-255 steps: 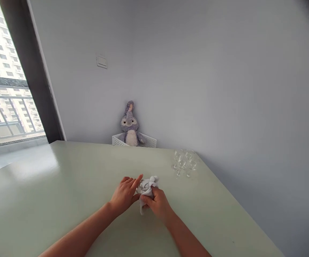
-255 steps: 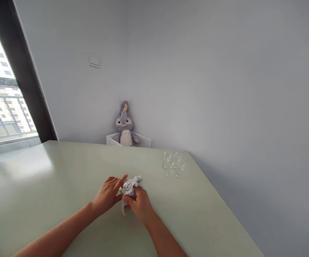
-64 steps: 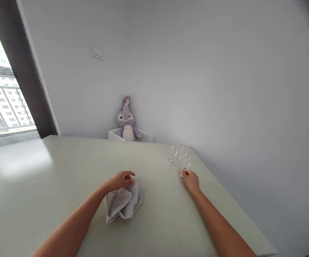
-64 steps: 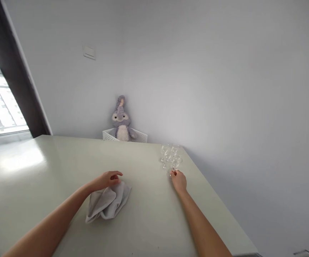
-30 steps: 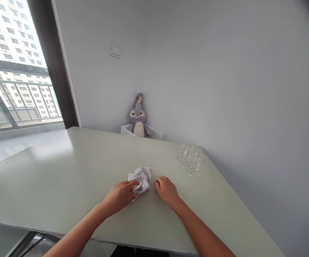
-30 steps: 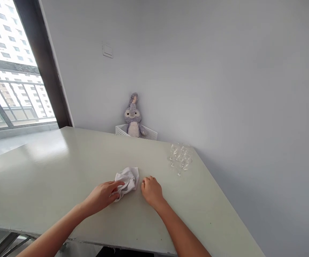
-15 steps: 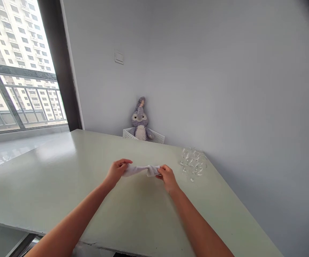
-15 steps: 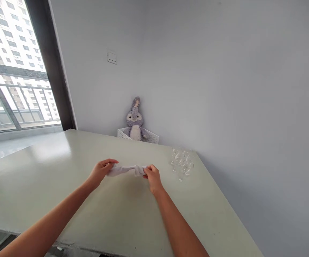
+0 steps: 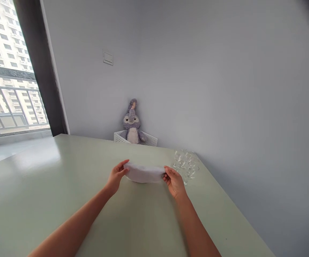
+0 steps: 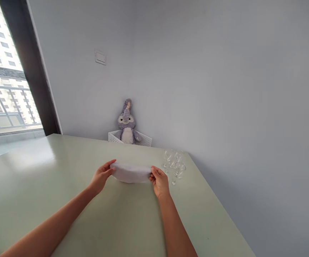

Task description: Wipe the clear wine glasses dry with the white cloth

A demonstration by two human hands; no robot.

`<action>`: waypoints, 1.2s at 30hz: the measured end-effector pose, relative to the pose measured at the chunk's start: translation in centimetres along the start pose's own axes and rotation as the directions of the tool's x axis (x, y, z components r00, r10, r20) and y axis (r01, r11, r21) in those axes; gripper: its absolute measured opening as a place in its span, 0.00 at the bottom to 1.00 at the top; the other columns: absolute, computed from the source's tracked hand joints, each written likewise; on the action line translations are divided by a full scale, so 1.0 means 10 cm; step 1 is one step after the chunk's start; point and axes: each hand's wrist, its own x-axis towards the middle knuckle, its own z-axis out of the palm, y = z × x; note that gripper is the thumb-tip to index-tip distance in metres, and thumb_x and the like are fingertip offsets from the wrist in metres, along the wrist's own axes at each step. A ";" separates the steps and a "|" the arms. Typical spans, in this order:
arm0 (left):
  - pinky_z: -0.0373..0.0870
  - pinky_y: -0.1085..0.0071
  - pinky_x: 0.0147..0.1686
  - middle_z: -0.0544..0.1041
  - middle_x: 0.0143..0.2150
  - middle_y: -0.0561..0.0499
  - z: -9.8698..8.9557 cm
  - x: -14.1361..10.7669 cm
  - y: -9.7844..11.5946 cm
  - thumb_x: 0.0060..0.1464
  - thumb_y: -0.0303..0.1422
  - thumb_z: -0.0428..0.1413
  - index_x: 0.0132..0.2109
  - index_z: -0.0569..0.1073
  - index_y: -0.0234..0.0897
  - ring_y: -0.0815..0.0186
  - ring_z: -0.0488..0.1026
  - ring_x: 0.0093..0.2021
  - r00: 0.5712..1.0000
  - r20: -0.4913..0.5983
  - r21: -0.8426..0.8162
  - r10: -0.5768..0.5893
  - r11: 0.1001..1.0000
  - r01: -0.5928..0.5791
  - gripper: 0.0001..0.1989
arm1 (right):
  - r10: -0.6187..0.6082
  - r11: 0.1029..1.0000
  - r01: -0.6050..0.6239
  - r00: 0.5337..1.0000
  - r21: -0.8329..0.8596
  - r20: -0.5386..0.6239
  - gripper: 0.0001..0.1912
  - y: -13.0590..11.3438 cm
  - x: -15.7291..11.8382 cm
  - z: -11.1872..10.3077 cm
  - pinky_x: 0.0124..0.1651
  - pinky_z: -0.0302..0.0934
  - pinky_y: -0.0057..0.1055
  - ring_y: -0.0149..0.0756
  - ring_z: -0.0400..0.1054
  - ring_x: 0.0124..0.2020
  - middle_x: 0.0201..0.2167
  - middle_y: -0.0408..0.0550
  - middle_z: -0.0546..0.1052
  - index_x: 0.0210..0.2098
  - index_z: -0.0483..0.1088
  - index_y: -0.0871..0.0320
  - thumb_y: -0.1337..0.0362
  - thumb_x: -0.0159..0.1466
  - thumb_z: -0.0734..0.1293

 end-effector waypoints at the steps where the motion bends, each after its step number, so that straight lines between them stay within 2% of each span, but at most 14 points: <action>1: 0.64 0.70 0.39 0.73 0.39 0.48 -0.01 0.00 0.01 0.42 0.40 0.57 0.54 0.65 0.35 0.65 0.68 0.38 1.000 0.000 0.049 0.019 0.999 -0.019 0.30 | -0.003 1.000 0.004 0.999 -0.016 0.033 0.17 -0.02 -0.01 0.01 0.27 0.62 0.27 0.27 0.62 0.23 0.22 0.41 0.68 0.33 0.73 0.59 0.60 0.44 0.73; 4: 0.63 0.71 0.37 0.72 0.38 0.50 -0.03 0.01 0.05 0.44 0.35 0.54 0.52 0.66 0.39 0.67 0.67 0.36 0.996 -0.050 0.311 0.078 0.948 -0.059 0.25 | -0.079 0.981 0.089 0.995 -0.170 0.065 0.19 -0.05 -0.05 0.03 0.32 0.62 0.29 0.28 0.62 0.24 0.24 0.40 0.69 0.36 0.73 0.57 0.63 0.43 0.72; 7: 0.63 0.71 0.34 0.70 0.37 0.51 -0.04 0.01 0.09 0.47 0.33 0.50 0.45 0.71 0.41 0.68 0.66 0.32 0.977 -0.057 0.555 0.205 0.820 -0.140 0.16 | -0.224 0.875 0.210 0.974 -0.437 0.019 0.12 -0.05 -0.06 0.03 0.30 0.58 0.29 0.28 0.60 0.23 0.21 0.40 0.68 0.33 0.74 0.57 0.64 0.48 0.67; 9: 0.62 0.72 0.33 0.70 0.36 0.51 -0.06 0.01 0.14 0.50 0.34 0.48 0.42 0.72 0.41 0.68 0.66 0.32 0.960 -0.020 0.624 0.280 0.754 -0.207 0.14 | -0.292 0.804 0.258 0.956 -0.536 0.024 0.11 -0.08 -0.06 0.03 0.31 0.57 0.29 0.30 0.60 0.24 0.23 0.42 0.69 0.32 0.74 0.57 0.64 0.50 0.64; 11: 0.61 0.73 0.32 0.70 0.35 0.51 -0.08 0.00 0.20 0.52 0.36 0.47 0.41 0.72 0.41 0.68 0.66 0.33 0.949 -0.002 0.658 0.317 0.715 -0.237 0.13 | -0.333 0.786 0.310 0.941 -0.535 0.057 0.09 -0.11 -0.07 0.03 0.35 0.57 0.28 0.31 0.61 0.29 0.29 0.44 0.70 0.30 0.74 0.56 0.64 0.50 0.64; 13: 0.60 0.73 0.31 0.69 0.34 0.52 -0.10 0.00 0.26 0.53 0.40 0.46 0.36 0.72 0.40 0.67 0.65 0.33 0.943 -0.009 0.677 0.333 0.696 -0.239 0.13 | -0.293 0.840 0.301 0.952 -0.451 0.091 0.08 -0.14 -0.08 0.03 0.36 0.57 0.28 0.33 0.62 0.33 0.33 0.45 0.70 0.28 0.72 0.57 0.63 0.49 0.65; 15: 0.59 0.73 0.30 0.67 0.31 0.52 -0.11 0.01 0.29 0.53 0.43 0.44 0.29 0.69 0.38 0.68 0.64 0.32 0.955 -0.047 0.650 0.294 0.734 -0.194 0.16 | -0.148 0.926 0.179 0.982 -0.333 0.114 0.07 -0.13 -0.08 0.03 0.33 0.57 0.27 0.32 0.63 0.31 0.30 0.44 0.70 0.25 0.69 0.58 0.61 0.49 0.65; 18: 0.58 0.74 0.26 0.62 0.25 0.54 -0.12 0.03 0.22 0.52 0.48 0.41 0.25 0.62 0.37 0.70 0.60 0.26 0.997 -0.070 0.494 0.018 0.869 0.019 0.20 | 0.084 0.955 -0.048 0.990 -0.291 0.114 0.08 -0.04 -0.05 -0.01 0.26 0.57 0.25 0.29 0.61 0.24 0.21 0.41 0.67 0.24 0.64 0.58 0.60 0.48 0.64; 20: 0.56 0.76 0.22 0.59 0.23 0.57 -0.14 0.05 0.13 0.50 0.50 0.43 0.27 0.60 0.37 0.72 0.57 0.22 0.984 -0.035 0.419 -0.175 0.891 0.174 0.20 | 0.151 0.930 -0.121 0.987 -0.348 0.062 0.08 0.05 -0.01 -0.05 0.22 0.55 0.25 0.29 0.61 0.20 0.19 0.39 0.66 0.25 0.64 0.57 0.61 0.47 0.65; 22: 0.55 0.76 0.21 0.58 0.22 0.58 -0.16 0.07 0.03 0.47 0.51 0.46 0.30 0.61 0.38 0.73 0.56 0.20 0.966 -0.019 0.411 -0.257 0.879 0.242 0.19 | 0.169 0.905 -0.149 0.985 -0.399 0.015 0.09 0.14 0.03 -0.09 0.19 0.55 0.25 0.29 0.61 0.18 0.19 0.39 0.67 0.28 0.64 0.57 0.62 0.47 0.66; 25: 0.55 0.76 0.20 0.63 0.22 0.57 -0.21 0.09 -0.04 0.46 0.49 0.49 0.35 0.63 0.38 0.72 0.59 0.20 0.963 0.018 0.467 -0.270 0.853 0.231 0.18 | 0.165 0.879 -0.151 0.986 -0.452 -0.009 0.11 0.20 0.06 -0.12 0.18 0.56 0.26 0.31 0.63 0.19 0.20 0.41 0.69 0.31 0.66 0.57 0.60 0.48 0.66; 29: 0.60 0.74 0.27 0.73 0.31 0.52 -0.27 0.13 -0.08 0.44 0.42 0.53 0.40 0.67 0.40 0.68 0.68 0.27 0.979 0.099 0.675 -0.177 0.735 0.065 0.16 | 0.163 0.861 -0.132 0.986 -0.490 0.020 0.14 0.20 0.06 -0.13 0.18 0.56 0.27 0.32 0.64 0.20 0.22 0.43 0.70 0.31 0.68 0.58 0.56 0.49 0.66; 32: 0.62 0.72 0.32 0.75 0.33 0.50 -0.28 0.15 -0.11 0.44 0.35 0.53 0.37 0.71 0.40 0.64 0.70 0.34 0.990 0.097 0.763 -0.107 0.646 -0.005 0.11 | 0.168 0.857 -0.116 0.984 -0.502 0.059 0.14 0.22 0.05 -0.14 0.19 0.55 0.25 0.31 0.63 0.21 0.22 0.42 0.70 0.28 0.68 0.59 0.59 0.44 0.69; 36: 0.64 0.71 0.34 0.76 0.34 0.52 -0.22 0.11 -0.04 0.47 0.35 0.49 0.33 0.74 0.41 0.64 0.71 0.36 0.997 0.065 0.760 -0.044 0.649 -0.021 0.10 | 0.200 0.870 -0.117 0.972 -0.479 0.126 0.13 0.16 0.02 -0.11 0.22 0.55 0.25 0.29 0.60 0.21 0.19 0.39 0.67 0.21 0.66 0.60 0.61 0.41 0.72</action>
